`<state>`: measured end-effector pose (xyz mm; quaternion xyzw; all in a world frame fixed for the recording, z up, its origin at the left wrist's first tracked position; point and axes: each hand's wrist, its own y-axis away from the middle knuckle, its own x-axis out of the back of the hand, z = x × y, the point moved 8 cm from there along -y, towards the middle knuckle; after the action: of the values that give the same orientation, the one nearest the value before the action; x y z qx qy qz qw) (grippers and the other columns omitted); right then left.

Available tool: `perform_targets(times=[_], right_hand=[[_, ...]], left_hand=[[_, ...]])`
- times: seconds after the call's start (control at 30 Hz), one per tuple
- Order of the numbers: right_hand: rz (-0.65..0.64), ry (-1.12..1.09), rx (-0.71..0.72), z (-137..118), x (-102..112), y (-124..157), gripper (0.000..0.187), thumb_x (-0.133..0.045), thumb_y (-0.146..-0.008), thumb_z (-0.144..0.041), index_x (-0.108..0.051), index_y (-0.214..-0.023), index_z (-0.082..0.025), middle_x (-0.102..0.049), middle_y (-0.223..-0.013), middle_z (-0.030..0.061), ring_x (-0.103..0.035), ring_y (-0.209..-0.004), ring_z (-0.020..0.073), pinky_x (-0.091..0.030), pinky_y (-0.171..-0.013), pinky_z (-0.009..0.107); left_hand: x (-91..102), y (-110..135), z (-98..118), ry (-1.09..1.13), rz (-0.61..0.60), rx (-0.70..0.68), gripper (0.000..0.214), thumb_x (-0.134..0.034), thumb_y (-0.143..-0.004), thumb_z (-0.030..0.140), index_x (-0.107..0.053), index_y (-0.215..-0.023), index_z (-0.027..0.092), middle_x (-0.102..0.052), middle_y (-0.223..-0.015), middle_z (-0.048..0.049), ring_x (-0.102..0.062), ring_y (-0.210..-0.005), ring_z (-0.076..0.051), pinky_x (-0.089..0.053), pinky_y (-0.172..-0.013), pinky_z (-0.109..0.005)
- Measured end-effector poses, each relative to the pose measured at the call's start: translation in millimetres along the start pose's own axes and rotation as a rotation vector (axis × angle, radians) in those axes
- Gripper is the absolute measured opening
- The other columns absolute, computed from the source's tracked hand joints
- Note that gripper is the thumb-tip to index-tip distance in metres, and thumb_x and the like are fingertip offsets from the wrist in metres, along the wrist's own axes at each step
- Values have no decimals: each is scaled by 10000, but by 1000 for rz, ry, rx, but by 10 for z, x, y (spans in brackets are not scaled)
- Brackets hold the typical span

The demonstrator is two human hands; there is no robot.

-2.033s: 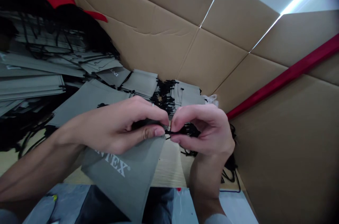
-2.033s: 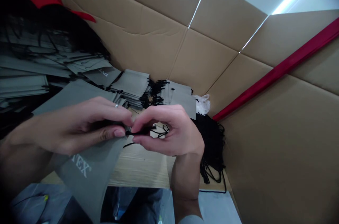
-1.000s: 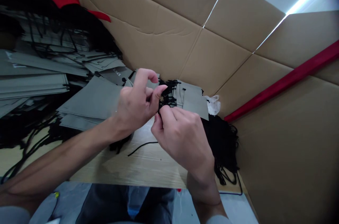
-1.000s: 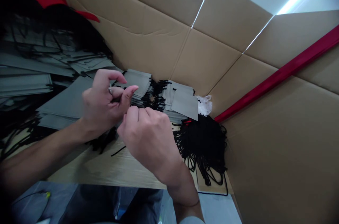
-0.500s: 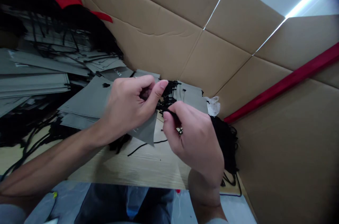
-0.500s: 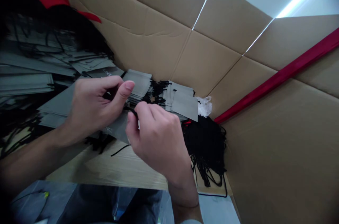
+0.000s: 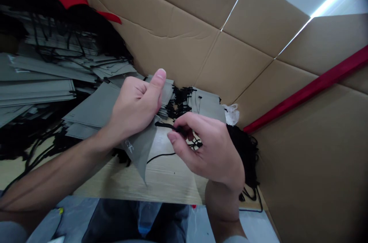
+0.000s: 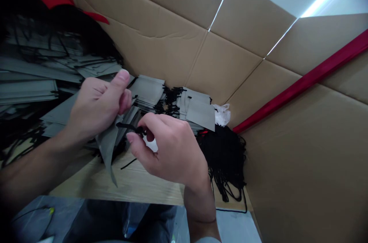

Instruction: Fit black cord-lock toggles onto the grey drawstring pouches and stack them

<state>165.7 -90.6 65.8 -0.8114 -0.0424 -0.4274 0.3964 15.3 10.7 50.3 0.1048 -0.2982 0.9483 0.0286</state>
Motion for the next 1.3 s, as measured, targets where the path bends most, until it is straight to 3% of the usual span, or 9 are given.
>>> perform_targets(times=[0.13,0.3,0.47,0.67,0.87,1.07,1.3], right_hand=[[-67,-58,32,-24,-24,-12,282,-633,-1156,-352,-655,-915,-208,-667,-762,-42,-576,-665,98,-455,-642,261],[-48,-17,26,-55,-19,-12,265,-613,-1147,-310,-643,-903,-209,-639,-753,-43,-542,-663,104,-433,-644,277],[-72,80,70,-91,-25,11,309,-554,-1149,-273,-618,-853,-212,-606,-739,-29,-518,-673,126,-413,-635,319],[-111,213,168,-143,-84,45,371,-498,-1131,-230,-561,-765,-239,-628,-713,-5,-527,-682,155,-433,-626,349],[-50,319,239,-245,-196,76,420,-454,-1130,-186,-581,-733,-240,-586,-640,-13,-476,-601,156,-388,-568,383],[31,427,207,-347,-275,89,442,-475,-1133,-171,-645,-725,-200,-587,-621,8,-513,-573,163,-350,-542,390],[159,461,198,-400,-313,50,450,-519,-1097,-143,-633,-666,-201,-562,-589,4,-495,-558,153,-335,-542,388]], left_hand=[[-10,53,135,58,6,-75,823,-418,-1218,526,-508,-458,221,-415,-407,11,-356,-417,-97,-327,-472,-303],[-35,114,182,-5,8,-122,815,-367,-1213,470,-424,-446,200,-321,-400,15,-284,-411,-85,-285,-471,-300],[-77,138,174,5,-50,-149,806,-348,-1209,538,-461,-483,206,-402,-434,1,-342,-454,-104,-300,-494,-307],[-140,136,129,-99,-90,-137,865,-252,-1228,577,-420,-460,214,-345,-417,-4,-308,-449,-121,-285,-512,-341],[-182,165,118,-183,16,-258,779,-249,-1216,460,-421,-490,235,-342,-424,4,-286,-436,-136,-291,-554,-370],[-173,190,88,-215,165,-333,676,-344,-1195,319,-446,-531,239,-355,-450,25,-323,-435,-117,-282,-544,-355],[-150,117,-25,-247,212,-313,675,-389,-1200,345,-483,-538,248,-401,-452,24,-382,-437,-122,-270,-543,-358]])
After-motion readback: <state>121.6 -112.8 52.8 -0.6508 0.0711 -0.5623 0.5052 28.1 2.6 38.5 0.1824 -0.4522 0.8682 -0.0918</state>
